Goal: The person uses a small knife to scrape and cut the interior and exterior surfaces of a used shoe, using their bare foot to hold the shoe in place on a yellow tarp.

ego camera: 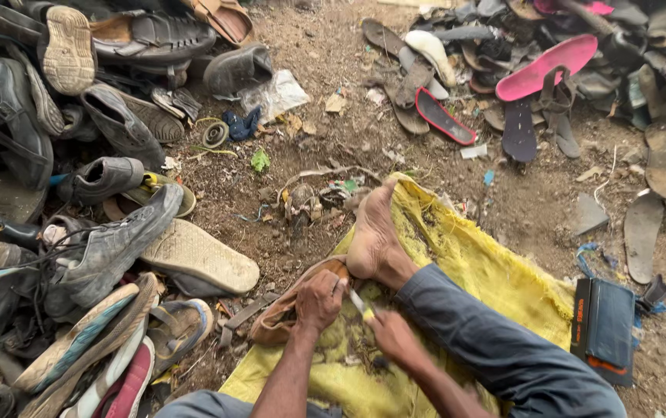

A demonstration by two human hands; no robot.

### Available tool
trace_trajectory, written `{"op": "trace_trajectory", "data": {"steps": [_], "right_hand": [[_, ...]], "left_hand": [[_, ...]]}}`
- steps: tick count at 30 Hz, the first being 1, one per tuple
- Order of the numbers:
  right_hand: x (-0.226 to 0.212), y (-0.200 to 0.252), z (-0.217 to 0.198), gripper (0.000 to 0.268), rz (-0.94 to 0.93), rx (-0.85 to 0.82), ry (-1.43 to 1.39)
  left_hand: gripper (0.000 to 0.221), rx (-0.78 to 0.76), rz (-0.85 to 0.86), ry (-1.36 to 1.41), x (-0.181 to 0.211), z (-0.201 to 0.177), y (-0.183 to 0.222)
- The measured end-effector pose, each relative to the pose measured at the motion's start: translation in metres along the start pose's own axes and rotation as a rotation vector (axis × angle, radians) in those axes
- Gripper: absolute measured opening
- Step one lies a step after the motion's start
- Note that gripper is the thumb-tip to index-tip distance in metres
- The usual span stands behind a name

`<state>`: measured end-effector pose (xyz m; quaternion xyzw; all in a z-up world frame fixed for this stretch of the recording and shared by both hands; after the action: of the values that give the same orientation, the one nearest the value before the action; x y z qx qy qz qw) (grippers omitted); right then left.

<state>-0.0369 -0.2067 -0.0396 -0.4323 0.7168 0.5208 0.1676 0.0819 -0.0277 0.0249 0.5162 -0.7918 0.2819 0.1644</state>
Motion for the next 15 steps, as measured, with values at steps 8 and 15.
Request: {"op": "trace_trajectory", "data": {"steps": [8,15], "right_hand": [[-0.084,0.014,0.012,0.044,0.125,-0.028,-0.210],[-0.250,-0.030,-0.055,0.106,-0.129,0.017,-1.021]], "left_hand": [[0.035,0.069,-0.065,0.096,-0.007,-0.009,0.000],[0.033,0.013,-0.163,0.118,-0.015,-0.010,-0.007]]}}
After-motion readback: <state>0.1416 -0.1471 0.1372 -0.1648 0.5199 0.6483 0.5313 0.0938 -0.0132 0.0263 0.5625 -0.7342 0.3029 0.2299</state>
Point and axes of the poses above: each hand's wrist, its own y-axis away from the middle knuckle, its own z-axis out of the palm, x = y × z, the point moved 9 cm from there along -y, towards the middle knuckle, and after that the axes turned 7 degrees about -y, right-handed, at the moved point
